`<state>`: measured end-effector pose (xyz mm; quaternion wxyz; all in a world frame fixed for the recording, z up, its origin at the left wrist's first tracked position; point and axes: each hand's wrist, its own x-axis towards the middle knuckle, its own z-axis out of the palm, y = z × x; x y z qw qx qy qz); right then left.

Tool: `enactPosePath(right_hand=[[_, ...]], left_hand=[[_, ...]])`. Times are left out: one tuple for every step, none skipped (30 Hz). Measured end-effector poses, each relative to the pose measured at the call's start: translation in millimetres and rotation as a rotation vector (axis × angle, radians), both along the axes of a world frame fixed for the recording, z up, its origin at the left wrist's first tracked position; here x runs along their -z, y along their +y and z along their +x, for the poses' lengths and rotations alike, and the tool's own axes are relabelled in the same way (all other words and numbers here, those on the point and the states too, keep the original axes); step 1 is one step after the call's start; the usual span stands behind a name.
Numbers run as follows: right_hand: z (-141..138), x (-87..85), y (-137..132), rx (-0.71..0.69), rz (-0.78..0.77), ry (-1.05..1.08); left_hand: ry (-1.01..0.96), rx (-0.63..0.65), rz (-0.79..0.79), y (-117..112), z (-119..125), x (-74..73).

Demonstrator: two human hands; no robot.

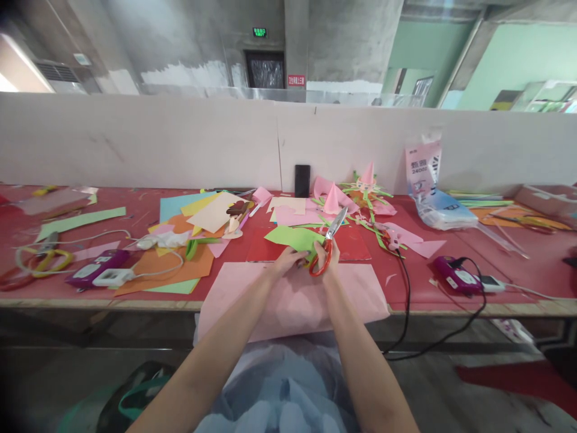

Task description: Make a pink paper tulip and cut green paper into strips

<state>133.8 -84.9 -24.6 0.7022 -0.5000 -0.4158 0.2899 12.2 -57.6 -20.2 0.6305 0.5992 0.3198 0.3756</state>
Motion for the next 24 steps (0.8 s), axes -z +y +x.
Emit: enactPosePath(right_hand=[[0.0, 0.6, 0.8, -0.012, -0.003, 0.019], [0.0, 1.0, 1.2, -0.018, -0.007, 0.031], [-0.1, 1.3, 1.5, -0.017, -0.011, 0.038], [-0.1, 1.7, 1.5, -0.015, -0.014, 0.037], [-0.1, 1.9, 1.3, -0.01, -0.015, 0.036], [-0.1, 2.0, 1.1, -0.009, -0.015, 0.035], [-0.1, 1.7, 0.7, -0.01, -0.015, 0.032], [-0.4, 1.0, 0.2, -0.006, -0.016, 0.028], [-0.8, -0.3, -0.4, 0.004, -0.019, 0.026], [-1.5, -2.0, -1.2, 0.023, -0.023, 0.025], [-2.3, -4.3, -2.0, 0.046, -0.028, 0.033], [-3.3, -6.7, -3.0, 0.069, -0.028, 0.051], [-4.3, -9.1, -4.0, 0.089, -0.027, 0.076], [-5.2, -11.3, -5.0, 0.096, -0.024, 0.103], [-6.0, -13.0, -5.8, 0.084, -0.015, 0.129], [-6.6, -14.1, -6.4, 0.058, 0.006, 0.153], [-7.1, -14.5, -6.7, 0.025, 0.038, 0.168], [-7.5, -14.4, -6.6, -0.008, 0.077, 0.172], [-7.8, -13.8, -6.1, -0.036, 0.117, 0.169], [-8.2, -13.0, -5.3, -0.05, 0.156, 0.155], [-8.5, -12.0, -4.4, -0.051, 0.185, 0.132], [-9.0, -11.1, -3.6, -0.049, 0.199, 0.105], [-9.6, -10.4, -3.0, -0.05, 0.201, 0.082], [-10.1, -10.0, -2.7, -0.048, 0.2, 0.07]], left_hand=[[0.001, -0.033, -0.009, 1.1, 0.1, 0.5], [0.0, -0.07, -0.026, 2.1, -0.1, 0.5], [-0.003, -0.095, -0.051, 3.0, -0.7, 0.3], [-0.008, -0.108, -0.078, 3.6, -1.5, -0.3], [-0.014, -0.109, -0.101, 4.0, -2.4, -0.8], [-0.019, -0.105, -0.116, 4.2, -3.3, -1.3], [-0.023, -0.1, -0.124, 4.3, -4.2, -1.5], [-0.021, -0.091, -0.128, 4.3, -4.9, -1.5], [-0.013, -0.084, -0.13, 4.5, -5.5, -1.2], [-0.003, -0.081, -0.131, 4.8, -5.9, -0.7], [0.008, -0.079, -0.128, 5.3, -6.1, 0.1], [0.02, -0.085, -0.12, 6.1, -6.2, 0.9], [0.035, -0.099, -0.102, 7.1, -6.2, 1.6], [0.053, -0.119, -0.076, 8.1, -6.2, 2.2], [0.075, -0.146, -0.045, 9.3, -6.1, 2.5], [0.097, -0.176, -0.01, 10.3, -6.1, 2.4], [0.118, -0.211, 0.025, 11.1, -6.0, 2.0], [0.134, -0.249, 0.058, 11.7, -6.0, 1.2], [0.144, -0.285, 0.085, 12.0, -6.0, 0.2], [0.145, -0.321, 0.107, 12.1, -5.9, -0.9], [0.142, -0.35, 0.12, 11.9, -5.7, -1.8], [0.139, -0.369, 0.12, 11.6, -5.4, -2.5], [0.144, -0.38, 0.108, 11.2, -4.8, -3.0], [0.157, -0.384, 0.088, 10.6, -4.1, -3.1]])
